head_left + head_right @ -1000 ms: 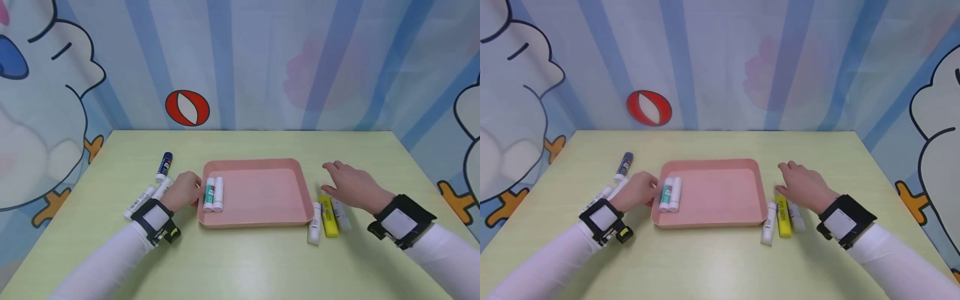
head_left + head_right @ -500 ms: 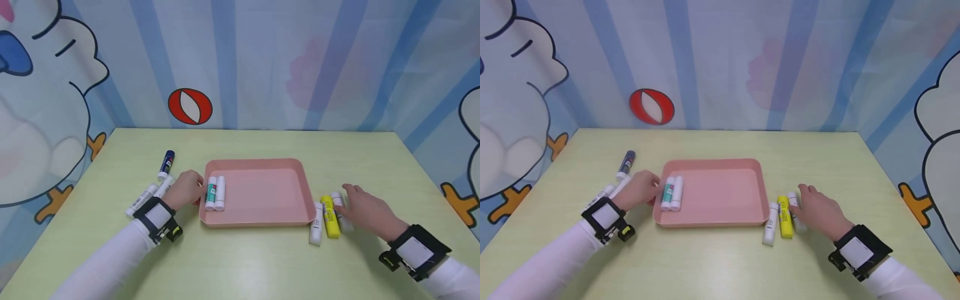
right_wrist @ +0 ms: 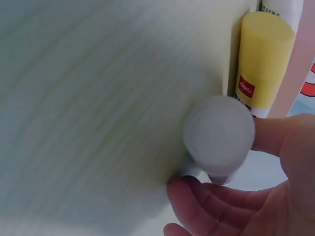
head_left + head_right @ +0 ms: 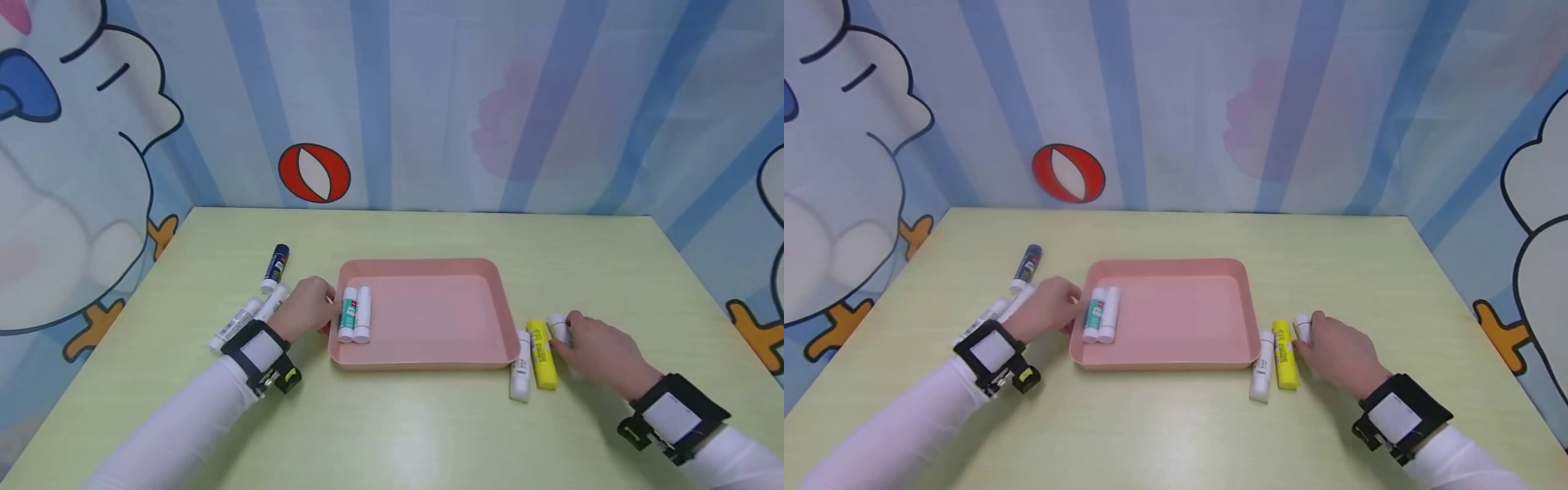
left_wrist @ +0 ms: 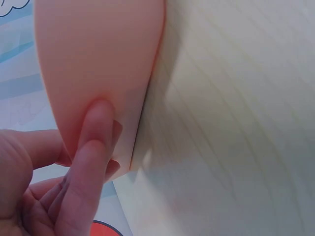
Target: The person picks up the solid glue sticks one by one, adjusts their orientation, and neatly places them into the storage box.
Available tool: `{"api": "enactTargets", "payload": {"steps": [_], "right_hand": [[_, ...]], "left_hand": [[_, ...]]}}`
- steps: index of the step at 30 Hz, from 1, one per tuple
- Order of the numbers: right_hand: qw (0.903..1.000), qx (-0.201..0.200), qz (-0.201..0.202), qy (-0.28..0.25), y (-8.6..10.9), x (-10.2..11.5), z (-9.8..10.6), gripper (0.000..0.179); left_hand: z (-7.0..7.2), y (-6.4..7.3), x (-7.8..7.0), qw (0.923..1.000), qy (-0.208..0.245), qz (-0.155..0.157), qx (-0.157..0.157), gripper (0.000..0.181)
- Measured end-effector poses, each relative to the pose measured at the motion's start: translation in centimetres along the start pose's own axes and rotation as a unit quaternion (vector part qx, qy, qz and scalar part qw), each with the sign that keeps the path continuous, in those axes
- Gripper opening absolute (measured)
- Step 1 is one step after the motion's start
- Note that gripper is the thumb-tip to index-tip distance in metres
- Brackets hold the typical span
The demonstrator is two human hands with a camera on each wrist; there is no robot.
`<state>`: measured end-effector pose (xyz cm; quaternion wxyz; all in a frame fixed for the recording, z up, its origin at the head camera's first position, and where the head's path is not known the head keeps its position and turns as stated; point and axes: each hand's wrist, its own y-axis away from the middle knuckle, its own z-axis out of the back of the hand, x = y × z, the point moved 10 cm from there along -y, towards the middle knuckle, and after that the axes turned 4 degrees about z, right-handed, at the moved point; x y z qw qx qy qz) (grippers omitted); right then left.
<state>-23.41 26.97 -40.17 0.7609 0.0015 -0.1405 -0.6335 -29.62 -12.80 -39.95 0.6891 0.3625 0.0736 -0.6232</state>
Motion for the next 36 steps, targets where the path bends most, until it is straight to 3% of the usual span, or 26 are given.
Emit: {"api": "enactTargets", "payload": {"steps": [11, 18, 26, 36], "right_hand": [[0.9996, -0.013, 0.016, -0.020, 0.2, 0.3, 0.1, 0.042], [0.9990, -0.007, 0.004, -0.045, 0.2, -0.2, 0.2, 0.044], [0.9971, -0.050, 0.026, -0.052, 0.0, 0.5, 2.7, 0.039], [0.9932, -0.074, 0.072, -0.054, -0.4, 4.0, 5.4, 0.035]], "left_hand": [[0.2, 0.0, 0.0, 1.0000, 0.004, -0.001, -0.001, 0.025], [0.2, -0.1, -0.1, 1.0000, 0.000, -0.007, -0.001, 0.026], [0.1, -0.1, 0.0, 1.0000, -0.004, -0.005, -0.002, 0.024], [0.1, -0.2, -0.2, 0.9997, -0.011, -0.024, -0.002, 0.025]]}}
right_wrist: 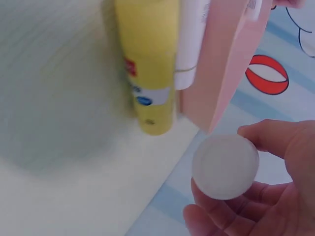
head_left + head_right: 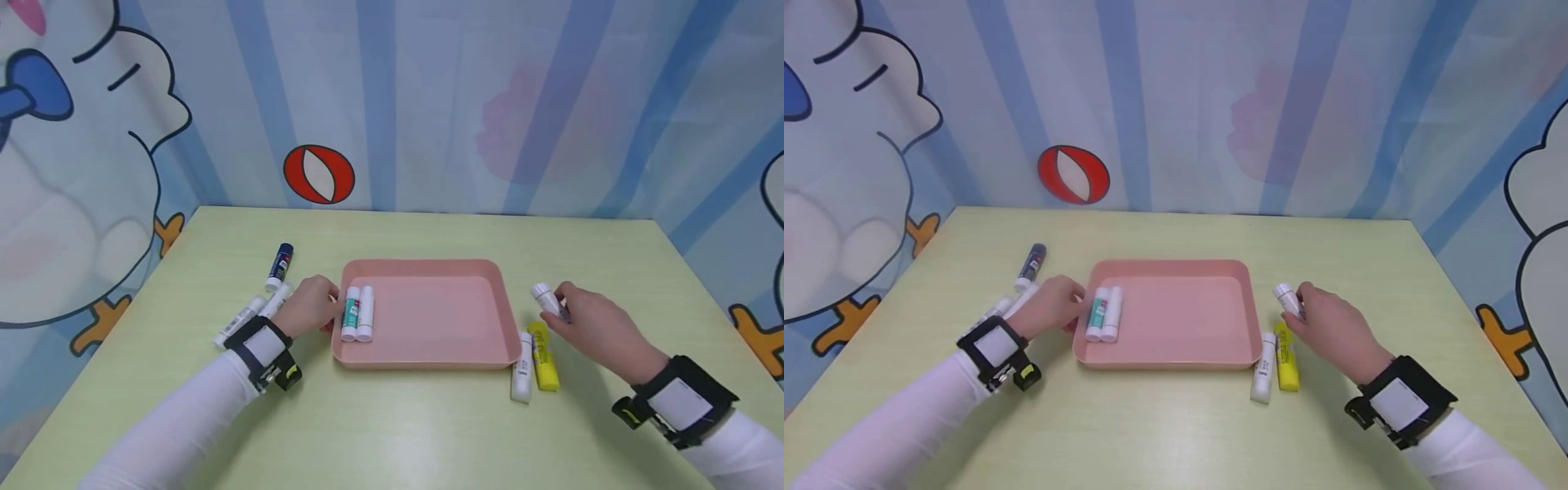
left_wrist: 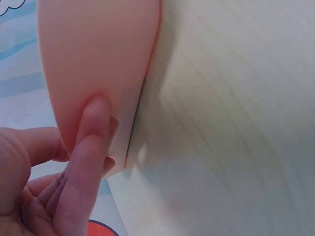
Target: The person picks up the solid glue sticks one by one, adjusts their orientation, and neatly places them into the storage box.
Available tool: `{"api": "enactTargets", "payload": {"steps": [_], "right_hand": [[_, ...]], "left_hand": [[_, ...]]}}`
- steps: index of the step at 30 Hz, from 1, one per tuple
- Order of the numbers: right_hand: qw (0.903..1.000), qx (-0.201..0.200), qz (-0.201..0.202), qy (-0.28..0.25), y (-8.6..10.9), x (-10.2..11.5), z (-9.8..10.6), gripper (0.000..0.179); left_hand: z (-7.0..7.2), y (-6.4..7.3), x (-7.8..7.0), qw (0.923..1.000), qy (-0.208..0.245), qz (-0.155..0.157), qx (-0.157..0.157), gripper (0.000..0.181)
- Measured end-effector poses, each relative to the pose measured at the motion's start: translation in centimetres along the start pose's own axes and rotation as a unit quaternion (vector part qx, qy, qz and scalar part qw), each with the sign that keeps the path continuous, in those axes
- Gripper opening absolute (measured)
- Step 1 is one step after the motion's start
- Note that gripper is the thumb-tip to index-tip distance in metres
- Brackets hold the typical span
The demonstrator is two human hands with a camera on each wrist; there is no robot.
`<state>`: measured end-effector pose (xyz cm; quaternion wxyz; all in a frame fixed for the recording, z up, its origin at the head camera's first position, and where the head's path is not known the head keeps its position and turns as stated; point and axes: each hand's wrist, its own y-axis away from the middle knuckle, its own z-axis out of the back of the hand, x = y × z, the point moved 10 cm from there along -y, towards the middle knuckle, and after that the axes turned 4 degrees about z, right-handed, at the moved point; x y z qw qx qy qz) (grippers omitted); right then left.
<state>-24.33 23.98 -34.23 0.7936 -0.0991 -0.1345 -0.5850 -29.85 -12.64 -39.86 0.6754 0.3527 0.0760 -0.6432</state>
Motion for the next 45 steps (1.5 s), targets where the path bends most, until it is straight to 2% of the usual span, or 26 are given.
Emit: {"api": "enactTargets", "payload": {"steps": [5, 9, 11, 14, 18, 21, 23, 26, 28, 31, 34, 40, 45], "right_hand": [[0.9995, -0.006, 0.030, 0.004, -0.5, 2.1, 0.4, 0.031], [0.9984, -0.010, 0.054, 0.008, -1.0, 3.5, 0.5, 0.029], [0.9977, -0.013, 0.066, 0.012, -1.3, 4.2, 0.5, 0.028], [0.9965, -0.018, 0.080, 0.014, -1.6, 5.2, 0.6, 0.027], [0.9935, -0.030, 0.107, 0.025, -1.8, 6.9, 0.6, 0.026], [0.9884, -0.044, 0.138, 0.048, -1.9, 8.4, 0.6, 0.029], [0.9837, -0.052, 0.159, 0.065, -2.1, 9.4, 0.5, 0.030], [0.9744, -0.063, 0.195, 0.093, -2.3, 10.9, 0.3, 0.031], [0.9663, -0.071, 0.221, 0.112, -2.4, 11.8, 0.1, 0.030], [0.9557, -0.080, 0.250, 0.133, -2.4, 13.0, -0.2, 0.031], [0.9489, -0.082, 0.270, 0.142, -2.5, 13.9, -0.5, 0.032], [0.9302, -0.093, 0.311, 0.172, -2.4, 15.8, -1.4, 0.029], [0.9218, -0.080, 0.334, 0.179, -2.3, 16.9, -2.2, 0.027]], "left_hand": [[0.0, 0.0, -0.4, 0.9996, 0.002, -0.024, 0.015, 0.025], [0.3, 0.0, -0.6, 0.9985, -0.022, -0.043, 0.026, 0.028], [0.7, 0.1, -0.8, 0.9977, -0.044, -0.046, 0.021, 0.032], [1.9, 0.3, -1.7, 0.9933, -0.094, -0.065, -0.014, 0.037], [2.5, 1.3, -3.9, 0.9793, -0.145, -0.129, -0.058, 0.040], [1.8, 2.5, -6.0, 0.9641, -0.162, -0.198, -0.069, 0.044], [1.1, 3.5, -7.4, 0.9500, -0.177, -0.245, -0.077, 0.049], [0.2, 5.1, -9.4, 0.9232, -0.211, -0.305, -0.101, 0.054], [-0.3, 5.9, -10.5, 0.9089, -0.228, -0.331, -0.111, 0.055], [-1.0, 7.0, -12.0, 0.8928, -0.237, -0.364, -0.120, 0.055], [-1.7, 7.6, -12.9, 0.8843, -0.233, -0.387, -0.117, 0.057], [-2.9, 7.8, -13.5, 0.8754, -0.249, -0.399, -0.113, 0.058], [-4.0, 7.6, -13.4, 0.8773, -0.271, -0.385, -0.096, 0.051]]}}
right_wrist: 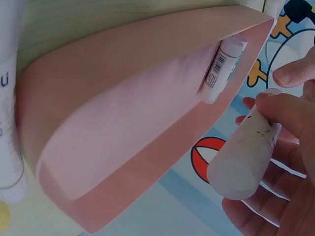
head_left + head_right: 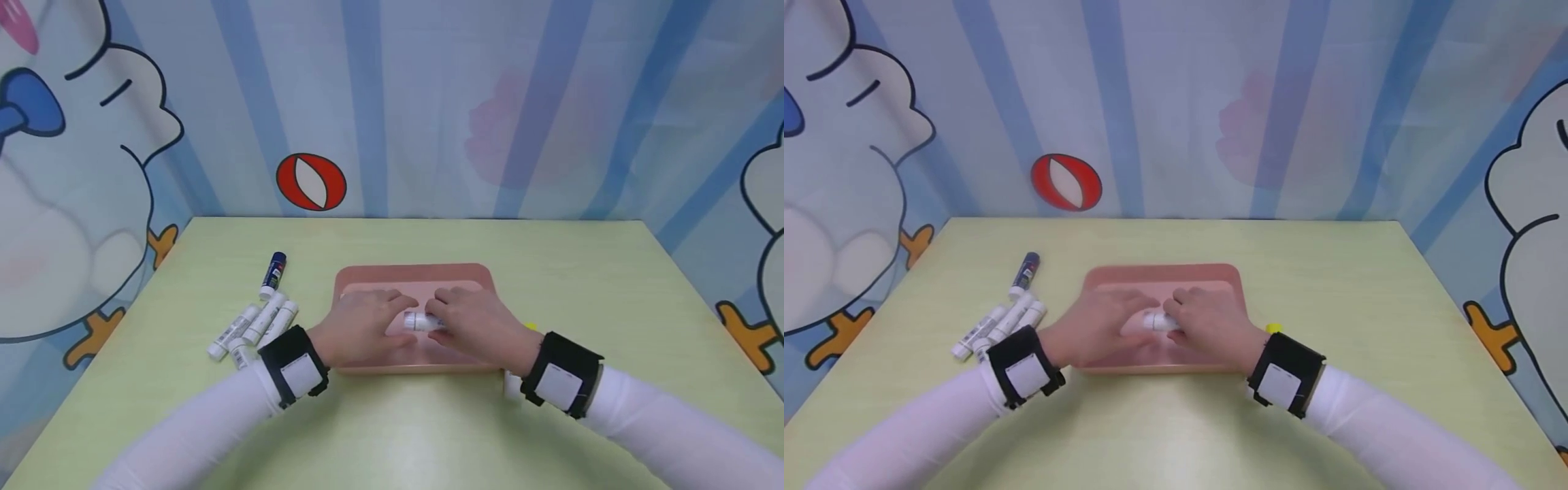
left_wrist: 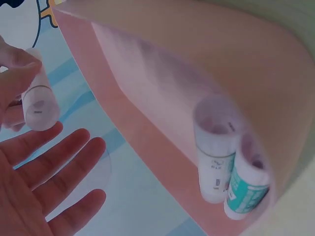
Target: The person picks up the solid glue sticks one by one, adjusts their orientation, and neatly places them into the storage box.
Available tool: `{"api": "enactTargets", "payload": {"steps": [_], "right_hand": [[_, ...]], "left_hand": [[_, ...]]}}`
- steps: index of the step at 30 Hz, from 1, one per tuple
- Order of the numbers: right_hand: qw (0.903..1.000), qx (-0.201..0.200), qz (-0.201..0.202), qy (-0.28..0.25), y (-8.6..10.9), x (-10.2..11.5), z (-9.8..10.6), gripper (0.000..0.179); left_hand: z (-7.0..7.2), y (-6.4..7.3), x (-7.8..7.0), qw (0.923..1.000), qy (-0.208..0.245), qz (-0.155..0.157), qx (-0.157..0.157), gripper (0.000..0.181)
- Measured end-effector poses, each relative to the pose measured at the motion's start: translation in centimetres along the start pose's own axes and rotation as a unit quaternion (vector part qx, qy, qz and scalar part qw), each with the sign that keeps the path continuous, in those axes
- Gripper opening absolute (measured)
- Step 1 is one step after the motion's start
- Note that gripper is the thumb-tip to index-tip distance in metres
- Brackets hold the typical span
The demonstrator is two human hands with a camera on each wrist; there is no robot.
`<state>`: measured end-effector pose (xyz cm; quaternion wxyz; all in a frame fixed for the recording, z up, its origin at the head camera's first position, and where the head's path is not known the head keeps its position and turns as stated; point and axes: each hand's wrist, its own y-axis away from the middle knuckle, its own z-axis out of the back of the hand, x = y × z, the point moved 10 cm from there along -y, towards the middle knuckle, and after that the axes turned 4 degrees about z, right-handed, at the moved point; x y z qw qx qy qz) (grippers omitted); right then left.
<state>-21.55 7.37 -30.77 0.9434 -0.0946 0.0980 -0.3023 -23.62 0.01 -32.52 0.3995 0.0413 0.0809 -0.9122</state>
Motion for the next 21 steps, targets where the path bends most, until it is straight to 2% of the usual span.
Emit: {"api": "enactTargets", "payload": {"steps": [5, 12, 21], "right_hand": [[0.9999, 0.003, 0.010, -0.005, -0.24, 0.56, -0.19, 0.028], [0.9997, -0.001, 0.025, -0.001, -0.28, 0.86, -0.33, 0.027], [0.9998, 0.002, 0.018, -0.004, -0.44, 0.82, -0.27, 0.029]], "left_hand": [[-0.50, 0.12, -0.04, 1.0000, -0.003, 0.001, 0.009, 0.042], [-0.28, 0.11, -0.36, 0.9999, 0.007, -0.012, 0.002, 0.028], [0.00, 0.26, -0.47, 0.9995, 0.020, -0.023, -0.009, 0.023]]}}
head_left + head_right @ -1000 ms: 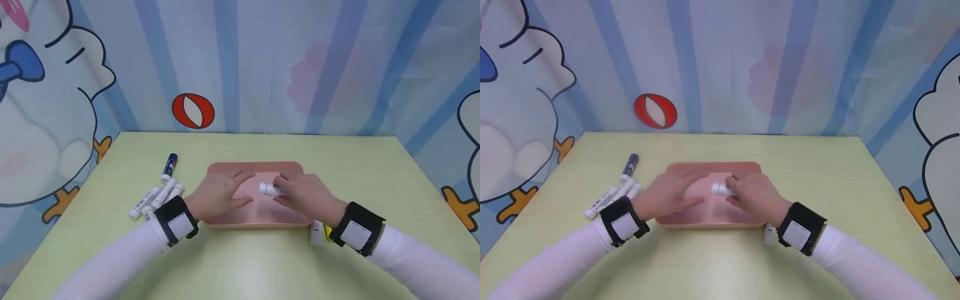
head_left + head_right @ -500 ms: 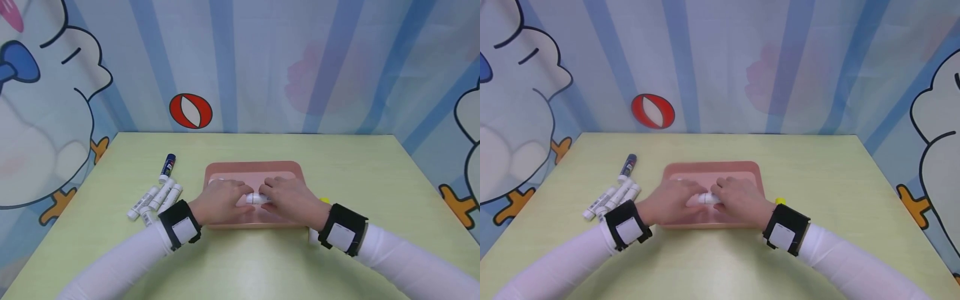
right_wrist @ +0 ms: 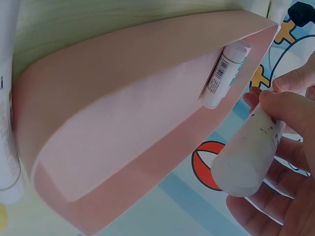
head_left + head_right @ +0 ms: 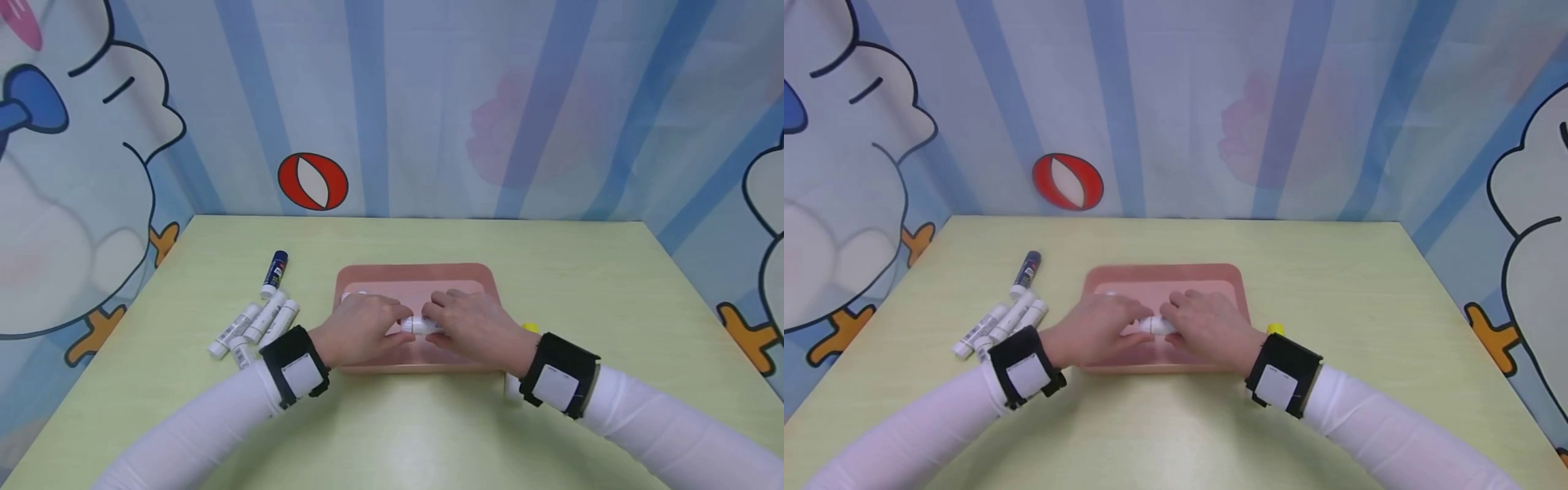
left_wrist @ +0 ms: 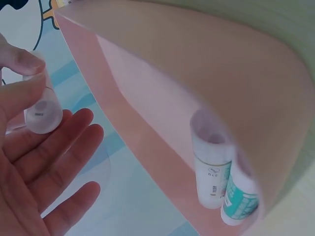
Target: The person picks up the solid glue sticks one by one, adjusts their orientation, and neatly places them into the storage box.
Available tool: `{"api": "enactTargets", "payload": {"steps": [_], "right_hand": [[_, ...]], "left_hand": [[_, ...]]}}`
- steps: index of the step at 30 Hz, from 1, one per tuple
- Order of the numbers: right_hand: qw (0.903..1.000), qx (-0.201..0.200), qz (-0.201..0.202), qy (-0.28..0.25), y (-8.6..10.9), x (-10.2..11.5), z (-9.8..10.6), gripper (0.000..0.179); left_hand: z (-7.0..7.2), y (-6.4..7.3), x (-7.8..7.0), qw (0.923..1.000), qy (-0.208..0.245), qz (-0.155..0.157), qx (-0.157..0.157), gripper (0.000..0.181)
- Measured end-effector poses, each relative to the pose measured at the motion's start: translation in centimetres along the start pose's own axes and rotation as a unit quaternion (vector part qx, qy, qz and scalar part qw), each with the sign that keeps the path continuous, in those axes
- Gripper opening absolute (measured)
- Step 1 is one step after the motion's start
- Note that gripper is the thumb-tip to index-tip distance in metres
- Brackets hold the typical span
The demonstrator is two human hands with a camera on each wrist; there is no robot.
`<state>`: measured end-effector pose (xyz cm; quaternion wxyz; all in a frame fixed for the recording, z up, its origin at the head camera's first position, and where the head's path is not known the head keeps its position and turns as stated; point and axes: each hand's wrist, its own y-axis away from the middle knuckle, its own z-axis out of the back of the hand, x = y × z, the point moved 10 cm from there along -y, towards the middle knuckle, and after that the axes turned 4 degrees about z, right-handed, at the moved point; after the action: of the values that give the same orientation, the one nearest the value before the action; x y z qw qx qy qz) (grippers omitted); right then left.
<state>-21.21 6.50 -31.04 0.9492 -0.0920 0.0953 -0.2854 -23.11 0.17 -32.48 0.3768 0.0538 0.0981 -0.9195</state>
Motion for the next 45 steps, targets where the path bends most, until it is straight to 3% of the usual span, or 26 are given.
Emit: {"api": "enactTargets", "payload": {"steps": [4, 8, 10, 12, 14, 16, 17, 20, 23, 25, 26, 30, 37, 40, 45], "right_hand": [[0.9996, -0.009, -0.025, -0.013, 0.1, -0.7, 0.2, 0.032], [0.9919, -0.027, -0.099, -0.075, 0.6, -2.9, 0.4, 0.046], [0.9780, -0.033, -0.153, -0.137, 1.2, -4.4, 0.3, 0.053], [0.9539, -0.041, -0.210, -0.211, 1.7, -5.8, 0.1, 0.056], [0.9182, -0.048, -0.263, -0.292, 2.3, -7.0, -0.3, 0.058], [0.8749, -0.058, -0.305, -0.371, 2.8, -7.8, -1.0, 0.059], [0.8481, -0.064, -0.321, -0.417, 2.9, -7.9, -1.4, 0.061], [0.7546, -0.082, -0.362, -0.541, 3.1, -8.0, -2.6, 0.064], [0.6631, -0.103, -0.386, -0.633, 3.1, -7.5, -3.6, 0.065], [0.6246, -0.124, -0.385, -0.668, 2.8, -7.2, -3.8, 0.061], [0.6130, -0.135, -0.377, -0.681, 2.5, -7.0, -3.8, 0.058], [0.5968, -0.177, -0.362, -0.694, 2.0, -6.7, -3.5, 0.042], [0.5571, -0.199, -0.429, -0.683, 2.8, -6.2, -4.5, 0.037], [0.5536, -0.202, -0.440, -0.678, 2.9, -6.2, -4.8, 0.039], [0.5607, -0.203, -0.440, -0.671, 3.0, -6.1, -4.9, 0.040]], "left_hand": [[0.1, 0.1, 0.3, 0.9997, 0.020, 0.004, -0.011, 0.022], [0.5, 0.2, 1.2, 0.9983, 0.043, 0.020, -0.032, 0.018], [0.5, 0.3, 2.0, 0.9968, 0.056, 0.042, -0.038, 0.017], [0.4, 0.3, 2.9, 0.9938, 0.075, 0.073, -0.037, 0.017], [0.2, 0.4, 3.8, 0.9881, 0.103, 0.111, -0.030, 0.019], [0.0, 0.4, 4.5, 0.9805, 0.132, 0.143, -0.027, 0.021], [0.0, 0.4, 4.8, 0.9762, 0.148, 0.156, -0.029, 0.022], [0.4, 0.5, 5.2, 0.9659, 0.179, 0.180, -0.050, 0.026], [0.8, 0.5, 5.2, 0.9595, 0.195, 0.189, -0.076, 0.028], [1.0, 0.5, 5.0, 0.9576, 0.197, 0.191, -0.087, 0.029], [1.1, 0.4, 4.8, 0.9582, 0.195, 0.187, -0.093, 0.029], [1.2, 0.2, 4.1, 0.9628, 0.180, 0.172, -0.105, 0.025], [1.3, 0.1, 3.3, 0.9696, 0.149, 0.158, -0.113, 0.020], [1.4, 0.1, 3.2, 0.9703, 0.144, 0.155, -0.118, 0.020], [1.3, 0.2, 3.2, 0.9718, 0.138, 0.154, -0.113, 0.021]]}}
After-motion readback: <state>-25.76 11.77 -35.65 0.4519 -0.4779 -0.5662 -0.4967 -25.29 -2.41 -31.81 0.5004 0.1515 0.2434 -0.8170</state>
